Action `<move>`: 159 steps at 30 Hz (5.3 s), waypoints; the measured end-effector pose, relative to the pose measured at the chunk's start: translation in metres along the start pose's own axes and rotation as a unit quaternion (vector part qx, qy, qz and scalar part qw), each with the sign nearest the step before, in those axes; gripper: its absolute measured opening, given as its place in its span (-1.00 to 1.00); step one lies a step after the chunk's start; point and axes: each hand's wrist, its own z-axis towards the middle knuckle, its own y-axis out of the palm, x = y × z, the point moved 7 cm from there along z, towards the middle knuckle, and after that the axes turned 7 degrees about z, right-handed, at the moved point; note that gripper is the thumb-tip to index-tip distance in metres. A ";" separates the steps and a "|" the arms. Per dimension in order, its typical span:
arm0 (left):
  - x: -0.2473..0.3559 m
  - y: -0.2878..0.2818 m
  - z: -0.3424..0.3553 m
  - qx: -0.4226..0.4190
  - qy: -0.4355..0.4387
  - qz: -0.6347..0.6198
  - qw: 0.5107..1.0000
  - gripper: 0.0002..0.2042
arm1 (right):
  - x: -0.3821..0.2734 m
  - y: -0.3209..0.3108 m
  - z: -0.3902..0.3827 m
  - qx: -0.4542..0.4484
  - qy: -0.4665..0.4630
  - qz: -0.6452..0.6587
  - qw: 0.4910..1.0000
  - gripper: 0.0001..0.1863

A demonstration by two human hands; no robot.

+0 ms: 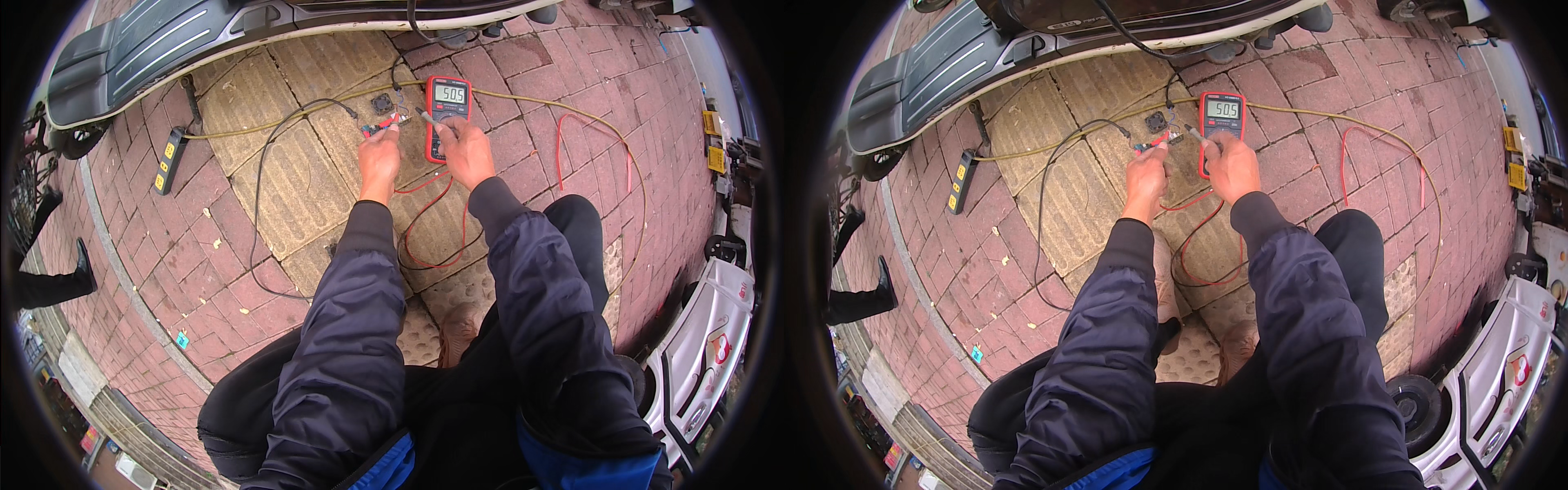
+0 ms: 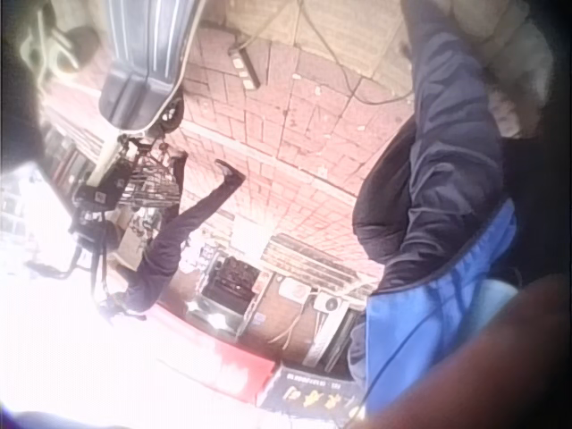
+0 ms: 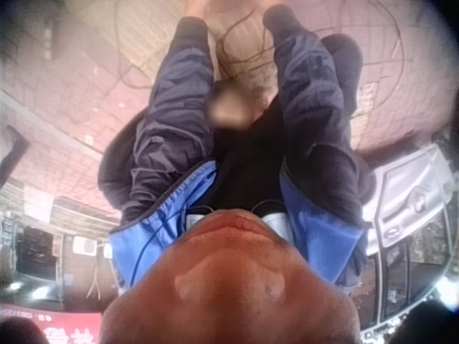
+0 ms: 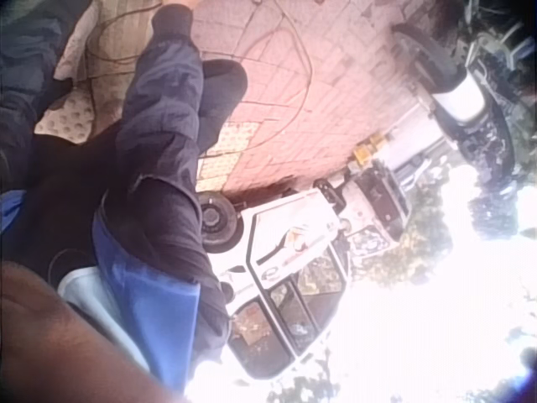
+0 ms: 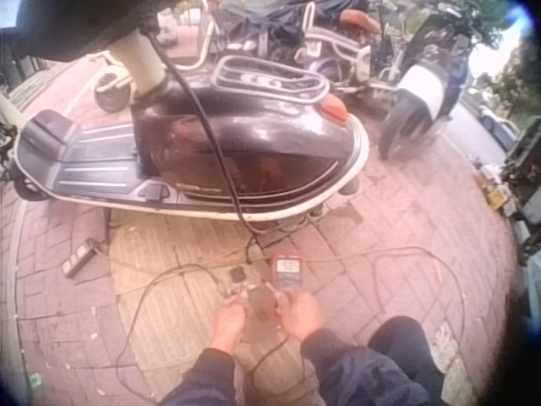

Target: The person tests an electric scooter's electrical system using a multimeter and a circuit board. They connect probes to the board, observe voltage readings, and handle the components while seated on the ground.

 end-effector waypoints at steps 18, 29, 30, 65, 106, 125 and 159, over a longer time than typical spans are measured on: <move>0.014 0.006 -0.020 -0.020 0.029 -0.102 0.994 -0.66 | -0.002 -0.009 -0.007 -0.002 -0.012 0.037 0.999 -0.70; 0.015 0.111 -0.085 -0.211 0.009 -0.210 0.955 -0.73 | -0.008 -0.066 -0.044 -0.020 0.071 0.168 0.983 -0.74; 0.020 0.121 -0.094 -0.228 0.023 -0.217 0.949 -0.72 | -0.013 -0.077 -0.050 -0.008 0.066 0.165 0.984 -0.74; 0.038 0.179 -0.136 -0.327 0.018 -0.241 0.913 -0.84 | -0.001 -0.137 -0.083 0.038 0.031 0.061 0.997 -0.64; -0.067 0.091 -0.086 -0.086 -0.095 -0.219 0.967 -0.78 | 0.129 0.022 0.095 -0.068 0.000 -0.346 0.936 -0.40; -0.061 0.091 -0.085 -0.097 -0.093 -0.216 0.967 -0.75 | 0.089 0.021 0.085 -0.151 -0.048 -0.258 0.953 -0.63; -0.063 0.100 -0.079 -0.079 -0.077 -0.264 0.958 -0.69 | -0.027 -0.045 -0.001 0.021 0.034 0.094 0.995 -0.70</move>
